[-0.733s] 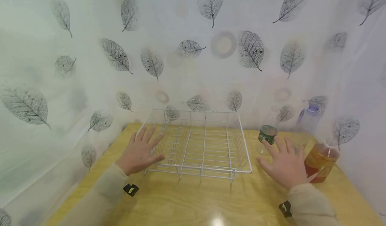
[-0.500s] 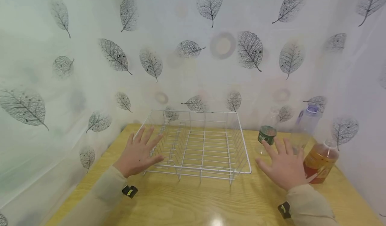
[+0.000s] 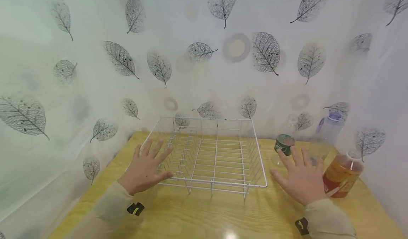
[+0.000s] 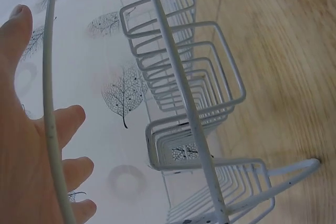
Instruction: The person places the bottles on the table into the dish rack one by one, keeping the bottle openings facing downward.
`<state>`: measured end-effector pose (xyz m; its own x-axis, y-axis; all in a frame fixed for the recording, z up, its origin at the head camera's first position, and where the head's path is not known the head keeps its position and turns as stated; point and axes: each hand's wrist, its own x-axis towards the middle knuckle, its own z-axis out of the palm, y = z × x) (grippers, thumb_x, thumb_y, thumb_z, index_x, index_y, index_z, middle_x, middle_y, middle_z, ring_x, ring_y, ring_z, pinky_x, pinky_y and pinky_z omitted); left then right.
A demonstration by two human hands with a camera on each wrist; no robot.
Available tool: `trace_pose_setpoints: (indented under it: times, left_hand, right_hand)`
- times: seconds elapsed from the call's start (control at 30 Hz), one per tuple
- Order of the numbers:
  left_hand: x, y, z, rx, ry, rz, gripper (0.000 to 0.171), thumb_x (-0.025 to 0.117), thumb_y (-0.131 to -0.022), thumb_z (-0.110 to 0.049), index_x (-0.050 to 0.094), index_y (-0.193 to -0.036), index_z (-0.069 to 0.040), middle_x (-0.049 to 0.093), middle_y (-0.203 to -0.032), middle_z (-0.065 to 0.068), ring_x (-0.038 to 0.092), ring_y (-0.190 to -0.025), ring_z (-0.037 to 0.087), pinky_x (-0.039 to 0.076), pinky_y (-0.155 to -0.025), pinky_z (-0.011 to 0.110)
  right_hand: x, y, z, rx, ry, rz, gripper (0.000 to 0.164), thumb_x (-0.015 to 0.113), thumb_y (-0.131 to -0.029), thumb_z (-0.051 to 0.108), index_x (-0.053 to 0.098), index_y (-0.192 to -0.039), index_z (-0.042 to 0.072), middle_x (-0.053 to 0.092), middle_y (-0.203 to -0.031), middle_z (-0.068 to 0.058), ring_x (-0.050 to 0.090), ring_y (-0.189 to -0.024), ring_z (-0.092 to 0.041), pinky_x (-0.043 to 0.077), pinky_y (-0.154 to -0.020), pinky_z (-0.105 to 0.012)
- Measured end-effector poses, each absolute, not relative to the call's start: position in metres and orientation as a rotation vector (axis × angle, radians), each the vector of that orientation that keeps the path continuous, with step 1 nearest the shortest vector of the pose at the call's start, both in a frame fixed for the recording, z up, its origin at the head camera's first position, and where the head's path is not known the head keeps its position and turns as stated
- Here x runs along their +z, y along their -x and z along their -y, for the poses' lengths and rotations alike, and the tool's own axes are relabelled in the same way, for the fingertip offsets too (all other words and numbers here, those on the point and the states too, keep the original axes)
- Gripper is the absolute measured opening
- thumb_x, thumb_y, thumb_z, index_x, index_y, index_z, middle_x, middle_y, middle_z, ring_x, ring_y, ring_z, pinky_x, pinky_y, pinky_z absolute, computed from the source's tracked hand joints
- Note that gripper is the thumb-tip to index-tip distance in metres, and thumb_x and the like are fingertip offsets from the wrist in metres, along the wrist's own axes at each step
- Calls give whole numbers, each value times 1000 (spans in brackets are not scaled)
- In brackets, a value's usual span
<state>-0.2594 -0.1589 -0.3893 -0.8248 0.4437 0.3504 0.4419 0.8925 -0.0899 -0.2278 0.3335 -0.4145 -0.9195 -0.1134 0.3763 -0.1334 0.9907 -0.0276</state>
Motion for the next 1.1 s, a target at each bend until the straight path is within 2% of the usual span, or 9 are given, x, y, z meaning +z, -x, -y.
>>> trace_pose_setpoints:
  times: [0.17, 0.3, 0.47, 0.63, 0.8, 0.87, 1.1]
  left_hand:
    - [-387, 256, 157, 19, 629, 2718, 88, 31, -76, -83, 19, -149, -36, 12, -154, 5, 1, -139, 40, 1, -102, 69]
    - [-389, 255, 158, 53, 608, 2735, 90, 24, -74, -87, 19, -148, -37, 14, -155, 5, 2, -139, 40, 1, -101, 69]
    - [-391, 255, 159, 44, 619, 2718, 90, 25, -74, -86, 26, -148, -35, 18, -154, 6, 6, -138, 42, 2, -101, 70]
    - [-390, 255, 158, 63, 626, 2714, 88, 25, -74, -86, 25, -147, -36, 19, -153, 5, 7, -138, 42, 3, -102, 70]
    - [-392, 256, 157, 71, 633, 2699, 85, 34, -76, -83, 28, -147, -36, 22, -152, 5, 12, -137, 44, 7, -102, 69]
    - [-393, 257, 157, 58, 637, 2704, 85, 35, -76, -82, 29, -147, -36, 22, -153, 5, 11, -137, 44, 5, -102, 69]
    - [-395, 258, 156, 50, 636, 2725, 87, 25, -75, -86, 26, -147, -37, 20, -153, 5, 7, -138, 43, -2, -103, 67]
  right_hand:
    - [-414, 229, -330, 47, -205, 2755, 77, 46, -86, 65, 26, -149, 25, 19, -151, -23, -6, -137, -45, -15, -90, -74]
    - [-414, 228, -329, 33, -217, 2752, 76, 46, -86, 64, 27, -149, 26, 21, -150, -24, -5, -137, -45, -12, -90, -76]
    - [-412, 226, -327, 29, -229, 2749, 77, 46, -86, 64, 22, -150, 29, 22, -149, -24, -6, -137, -44, -11, -89, -77]
    - [-413, 226, -327, 23, -238, 2742, 77, 46, -86, 65, 20, -150, 31, 22, -149, -24, -7, -137, -44, -11, -89, -77]
    - [-416, 227, -328, 9, -248, 2738, 77, 45, -86, 66, 22, -150, 31, 23, -149, -23, -6, -137, -45, -10, -89, -78]
    - [-416, 227, -328, 5, -250, 2737, 77, 45, -86, 67, 22, -150, 31, 23, -149, -23, -6, -137, -45, -9, -89, -78]
    - [-414, 226, -328, -7, -248, 2742, 77, 44, -85, 68, 24, -150, 31, 24, -148, -23, -3, -137, -46, -8, -89, -78]
